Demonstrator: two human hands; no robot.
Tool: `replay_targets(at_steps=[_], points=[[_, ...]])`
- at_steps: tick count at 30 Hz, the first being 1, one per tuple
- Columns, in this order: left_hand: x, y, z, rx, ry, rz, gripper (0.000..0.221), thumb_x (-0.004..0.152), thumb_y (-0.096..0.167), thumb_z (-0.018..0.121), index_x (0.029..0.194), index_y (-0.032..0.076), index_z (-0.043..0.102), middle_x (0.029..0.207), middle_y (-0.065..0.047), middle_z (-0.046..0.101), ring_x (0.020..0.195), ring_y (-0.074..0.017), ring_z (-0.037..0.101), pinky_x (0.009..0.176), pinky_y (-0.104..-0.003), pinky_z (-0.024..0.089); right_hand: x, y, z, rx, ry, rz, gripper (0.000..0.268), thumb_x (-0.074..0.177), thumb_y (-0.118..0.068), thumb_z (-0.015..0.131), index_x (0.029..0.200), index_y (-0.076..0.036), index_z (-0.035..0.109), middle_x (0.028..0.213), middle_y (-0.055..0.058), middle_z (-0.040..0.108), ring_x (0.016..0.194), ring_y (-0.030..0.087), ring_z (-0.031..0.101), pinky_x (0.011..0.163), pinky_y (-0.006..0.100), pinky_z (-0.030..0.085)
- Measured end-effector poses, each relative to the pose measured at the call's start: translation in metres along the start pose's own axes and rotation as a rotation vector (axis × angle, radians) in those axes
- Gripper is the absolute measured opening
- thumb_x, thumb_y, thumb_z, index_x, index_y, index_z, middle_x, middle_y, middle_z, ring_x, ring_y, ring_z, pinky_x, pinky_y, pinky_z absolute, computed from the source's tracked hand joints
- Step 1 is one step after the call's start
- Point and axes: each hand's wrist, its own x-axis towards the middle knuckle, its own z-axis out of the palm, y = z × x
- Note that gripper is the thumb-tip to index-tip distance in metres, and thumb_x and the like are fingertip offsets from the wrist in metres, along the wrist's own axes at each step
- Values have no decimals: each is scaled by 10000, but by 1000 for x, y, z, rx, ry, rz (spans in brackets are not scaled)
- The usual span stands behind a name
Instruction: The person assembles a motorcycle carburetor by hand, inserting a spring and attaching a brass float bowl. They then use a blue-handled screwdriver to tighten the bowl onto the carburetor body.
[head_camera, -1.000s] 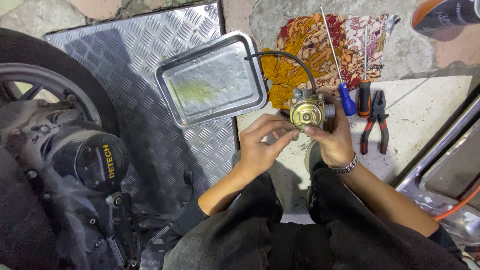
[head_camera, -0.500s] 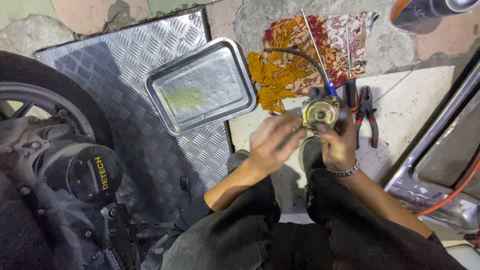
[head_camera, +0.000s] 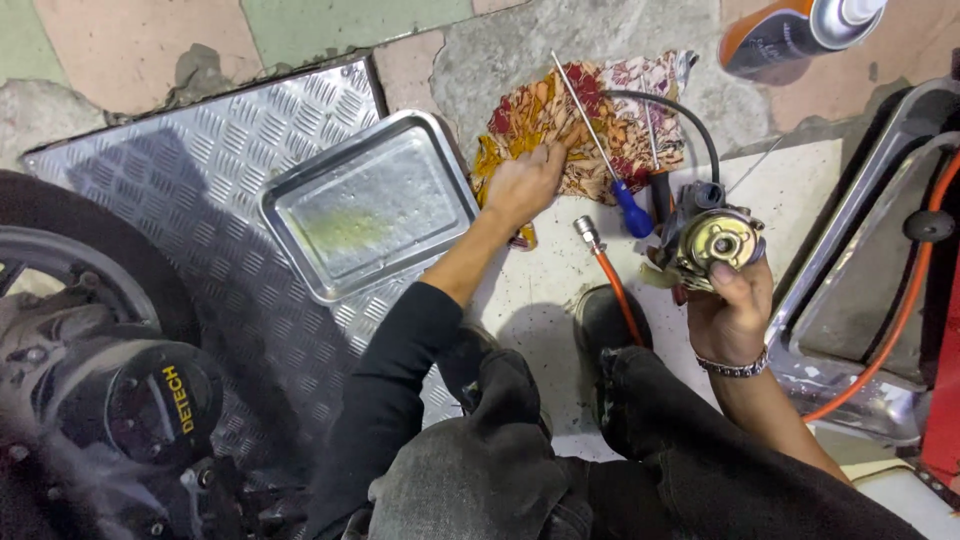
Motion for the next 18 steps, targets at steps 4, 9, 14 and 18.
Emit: replay_targets(at_steps=[4,9,14,18], points=[[-29,0,73,-107,-94,29,80,858,263,552,870,201,602,662,12,587,546,-203,672,442,-368,509,-7,-18,1,-14,-55,171,534,812,-185,684,1308,-55,531,1115,52,650,922,151,661,825,260,568],[-7,13,19,-224,-283,-156,248,959,176,639,1193,113,583,1298,-164,517,1180,-329,610,1041,-556,483,-1,9,-40,-2,-27,48,597,786,-222,677,1323,-23,510,1182,156,667,1087,261,688,946,412,617],[-11,-1,51,-131,-244,-7,261,981,154,495,1220,87,575,895,-97,630,740,-234,705,575,-374,559,8,-1,-38,-90,-54,50,572,782,-258,671,1299,-57,532,1128,126,677,1038,217,694,934,381,627],[-26,-9,104,-171,40,134,262,894,374,571,979,172,715,642,-80,615,609,-286,677,617,-448,503,10,9,-55,33,-52,61,564,762,-204,666,1276,-5,551,1091,182,688,976,269,729,882,421,652]])
